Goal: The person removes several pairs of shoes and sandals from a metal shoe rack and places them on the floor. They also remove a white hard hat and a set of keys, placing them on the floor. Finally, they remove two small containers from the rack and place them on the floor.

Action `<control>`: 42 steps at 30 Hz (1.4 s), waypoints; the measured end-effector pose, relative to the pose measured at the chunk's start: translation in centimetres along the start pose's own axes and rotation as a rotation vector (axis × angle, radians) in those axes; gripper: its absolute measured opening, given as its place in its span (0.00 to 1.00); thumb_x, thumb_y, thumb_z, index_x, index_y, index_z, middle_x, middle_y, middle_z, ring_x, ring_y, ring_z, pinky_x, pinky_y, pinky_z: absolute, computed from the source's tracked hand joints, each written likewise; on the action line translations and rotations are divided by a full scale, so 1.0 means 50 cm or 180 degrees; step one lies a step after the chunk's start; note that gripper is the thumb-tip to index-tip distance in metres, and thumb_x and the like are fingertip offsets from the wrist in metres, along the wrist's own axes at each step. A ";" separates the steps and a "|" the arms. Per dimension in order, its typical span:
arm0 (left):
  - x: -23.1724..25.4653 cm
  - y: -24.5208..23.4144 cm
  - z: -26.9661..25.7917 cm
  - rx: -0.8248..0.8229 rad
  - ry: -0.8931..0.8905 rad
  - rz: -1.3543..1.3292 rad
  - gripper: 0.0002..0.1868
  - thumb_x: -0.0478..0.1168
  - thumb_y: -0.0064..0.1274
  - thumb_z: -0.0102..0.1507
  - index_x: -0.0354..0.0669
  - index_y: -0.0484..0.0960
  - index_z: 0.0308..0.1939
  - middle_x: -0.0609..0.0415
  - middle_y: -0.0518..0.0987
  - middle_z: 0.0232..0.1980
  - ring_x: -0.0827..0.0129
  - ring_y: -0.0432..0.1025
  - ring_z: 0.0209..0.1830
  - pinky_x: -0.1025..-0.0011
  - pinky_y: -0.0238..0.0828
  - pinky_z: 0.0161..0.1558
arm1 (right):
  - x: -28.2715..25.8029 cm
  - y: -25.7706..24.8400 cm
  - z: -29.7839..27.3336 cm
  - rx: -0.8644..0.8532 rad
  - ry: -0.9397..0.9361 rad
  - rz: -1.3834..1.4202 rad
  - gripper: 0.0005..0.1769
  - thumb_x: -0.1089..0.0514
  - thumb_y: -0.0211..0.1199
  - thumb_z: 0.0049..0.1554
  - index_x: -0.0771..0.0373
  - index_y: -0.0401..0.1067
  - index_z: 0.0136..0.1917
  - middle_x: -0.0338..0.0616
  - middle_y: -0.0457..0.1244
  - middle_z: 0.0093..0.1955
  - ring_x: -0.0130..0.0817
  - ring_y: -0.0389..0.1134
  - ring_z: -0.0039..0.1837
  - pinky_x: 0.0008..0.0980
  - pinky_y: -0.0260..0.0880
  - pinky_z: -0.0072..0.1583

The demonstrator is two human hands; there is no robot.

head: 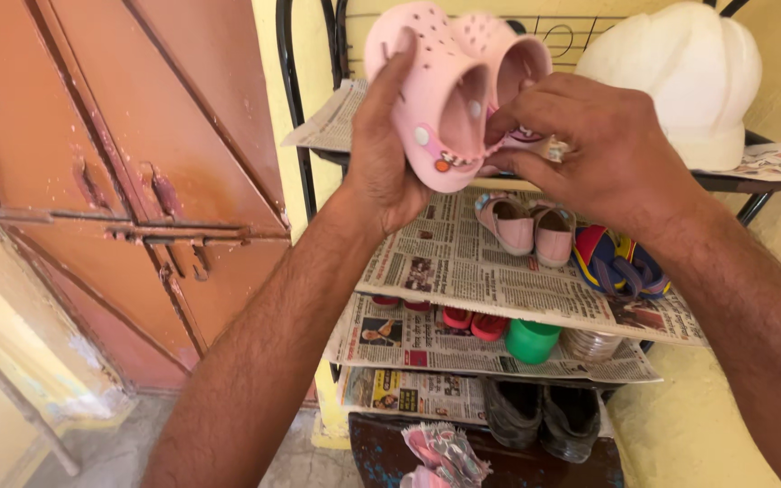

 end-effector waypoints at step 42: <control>0.375 -0.234 -0.894 0.2371 -0.0252 -0.0424 0.46 0.70 0.39 0.67 0.36 0.64 0.74 0.38 0.74 0.66 0.50 0.74 0.63 0.51 0.75 0.60 | -0.774 0.430 0.047 -0.1055 0.0055 0.1867 0.24 0.53 0.66 0.51 0.54 0.75 0.62 0.44 0.68 0.61 0.41 0.64 0.68 0.57 0.48 0.72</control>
Point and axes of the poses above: each hand's wrist, its own z-axis towards the middle knuckle, its own y-axis out of the palm, x = y × z, the point moved 2 cm from there along z, towards the middle knuckle
